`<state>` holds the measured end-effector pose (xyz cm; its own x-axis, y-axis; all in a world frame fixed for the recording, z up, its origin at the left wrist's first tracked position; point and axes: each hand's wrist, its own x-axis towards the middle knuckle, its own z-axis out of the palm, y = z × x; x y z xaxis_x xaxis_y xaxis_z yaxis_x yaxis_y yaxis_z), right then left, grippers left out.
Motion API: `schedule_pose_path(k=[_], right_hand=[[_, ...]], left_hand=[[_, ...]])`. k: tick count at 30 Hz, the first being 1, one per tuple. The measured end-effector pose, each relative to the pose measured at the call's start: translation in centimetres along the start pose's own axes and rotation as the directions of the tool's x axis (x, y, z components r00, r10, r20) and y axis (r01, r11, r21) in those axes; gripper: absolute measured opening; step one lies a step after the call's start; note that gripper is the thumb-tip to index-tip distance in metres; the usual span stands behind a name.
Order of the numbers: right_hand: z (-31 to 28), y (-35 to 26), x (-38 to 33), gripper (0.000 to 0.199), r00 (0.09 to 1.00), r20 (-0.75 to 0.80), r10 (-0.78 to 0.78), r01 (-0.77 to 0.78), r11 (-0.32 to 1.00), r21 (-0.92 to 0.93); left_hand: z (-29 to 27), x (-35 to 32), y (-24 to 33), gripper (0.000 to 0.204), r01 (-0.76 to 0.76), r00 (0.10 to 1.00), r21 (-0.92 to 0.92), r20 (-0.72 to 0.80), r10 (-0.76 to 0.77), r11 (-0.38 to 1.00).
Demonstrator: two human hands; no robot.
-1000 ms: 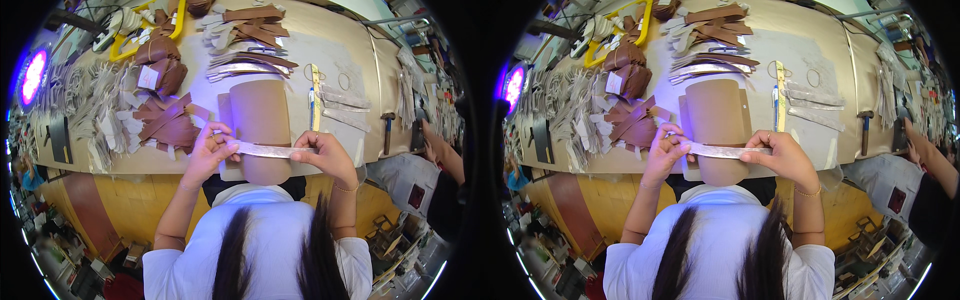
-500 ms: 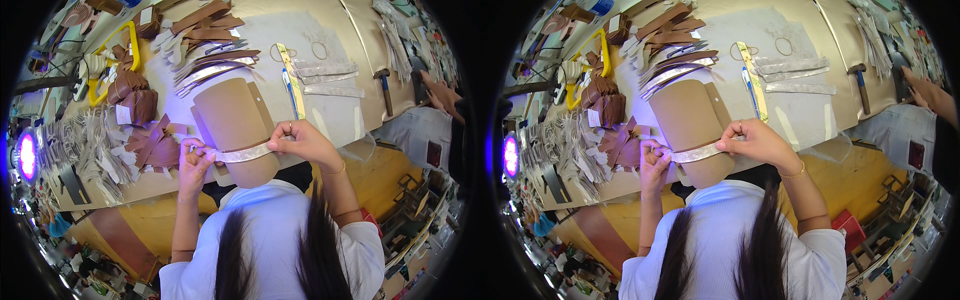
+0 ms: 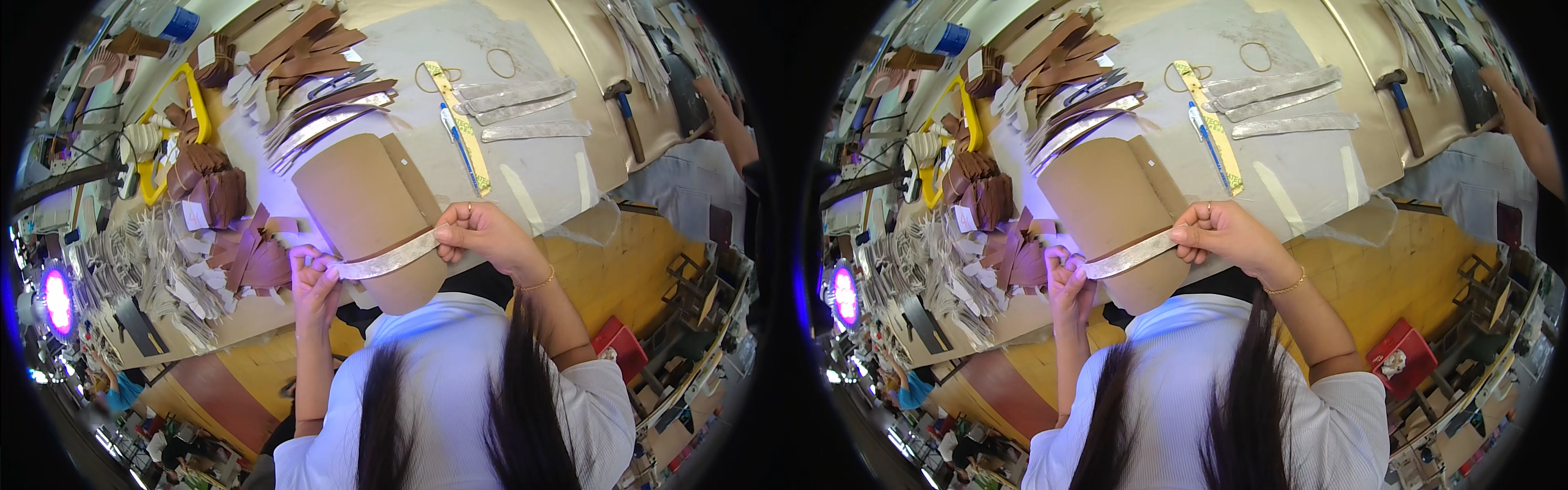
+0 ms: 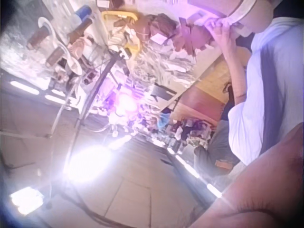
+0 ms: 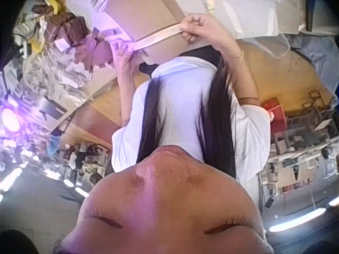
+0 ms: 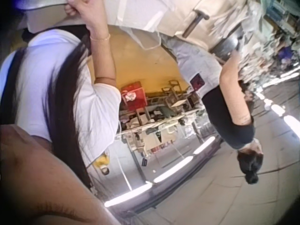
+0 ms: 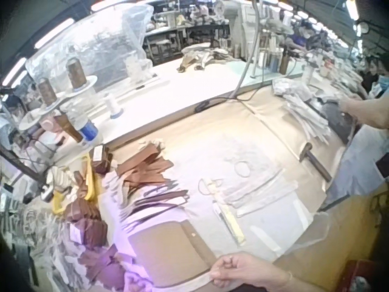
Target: The person repeatedly picks up small white strips and brown leather pieces from a cluttered workbench, aligns them, and places them into a stack. The person handles the items one at a time throughout the clip.
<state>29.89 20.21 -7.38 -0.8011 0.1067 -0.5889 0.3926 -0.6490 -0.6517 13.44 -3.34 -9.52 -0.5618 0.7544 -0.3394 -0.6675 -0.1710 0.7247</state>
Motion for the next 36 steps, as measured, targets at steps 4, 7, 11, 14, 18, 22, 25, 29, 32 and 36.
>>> schedule_pose_path(k=[4, 7, 11, 14, 18, 22, 25, 29, 32, 36], right_hand=[[0.1, 0.6, 0.1, 0.020, 1.000, -0.011, -0.012, 0.013, 0.998, 0.058], [0.4, 1.1, 0.4, 0.018, 1.000, -0.017, -0.024, 0.025, 0.998, 0.053], [0.6, 1.8, 0.6, 0.018, 0.996, -0.067, -0.055, 0.059, 0.996, 0.064], [1.3, 2.4, 0.3, 0.015, 0.979, -0.152, -0.133, 0.145, 0.987, 0.070], [3.1, 2.5, -1.3, 0.013, 0.791, -0.218, -0.572, 0.401, 0.753, -0.521], [2.4, 4.4, -2.1, 0.023, 0.772, -0.119, -0.625, 0.459, 0.677, -0.576], [1.3, 4.9, -2.3, 0.027, 0.864, -0.045, -0.501, 0.428, 0.779, -0.458], [0.1, 1.3, -2.5, 0.036, 0.763, -0.311, -0.566, 0.419, 0.800, -0.429], [3.2, -3.7, -3.1, 0.041, 0.580, 0.008, -0.815, 0.464, 0.322, -0.825], [10.8, -5.1, -2.1, 0.055, 0.593, 0.570, -0.569, 0.517, -0.273, -0.811]], left_hand=[[-0.1, -0.1, -0.1, 0.041, 0.036, 0.999, -0.015, -0.019, -0.037, 0.999], [-0.1, 0.0, -0.7, 0.040, 0.005, 0.996, -0.056, -0.086, -0.009, 0.998], [-0.1, 0.0, -0.8, 0.040, 0.012, 0.996, -0.064, -0.091, -0.017, 0.998], [0.1, 0.2, -0.7, 0.041, 0.017, 0.998, -0.080, -0.058, -0.022, 0.997], [0.3, 0.0, -0.9, 0.040, 0.021, 0.996, -0.065, -0.086, -0.026, 0.998], [1.0, 0.1, -1.1, 0.039, 0.000, 0.992, -0.063, -0.123, -0.007, 0.998], [1.0, -0.1, -0.9, 0.038, -0.003, 0.994, -0.065, -0.110, -0.004, 0.998], [0.0, -0.7, -0.2, 0.039, -0.006, 1.000, -0.034, -0.031, 0.005, 0.999], [1.6, -1.1, 0.6, 0.031, -0.094, 0.993, -0.064, -0.077, 0.089, 0.994], [3.4, -1.0, 2.2, 0.029, -0.138, 0.987, -0.030, -0.093, 0.134, 0.990]])
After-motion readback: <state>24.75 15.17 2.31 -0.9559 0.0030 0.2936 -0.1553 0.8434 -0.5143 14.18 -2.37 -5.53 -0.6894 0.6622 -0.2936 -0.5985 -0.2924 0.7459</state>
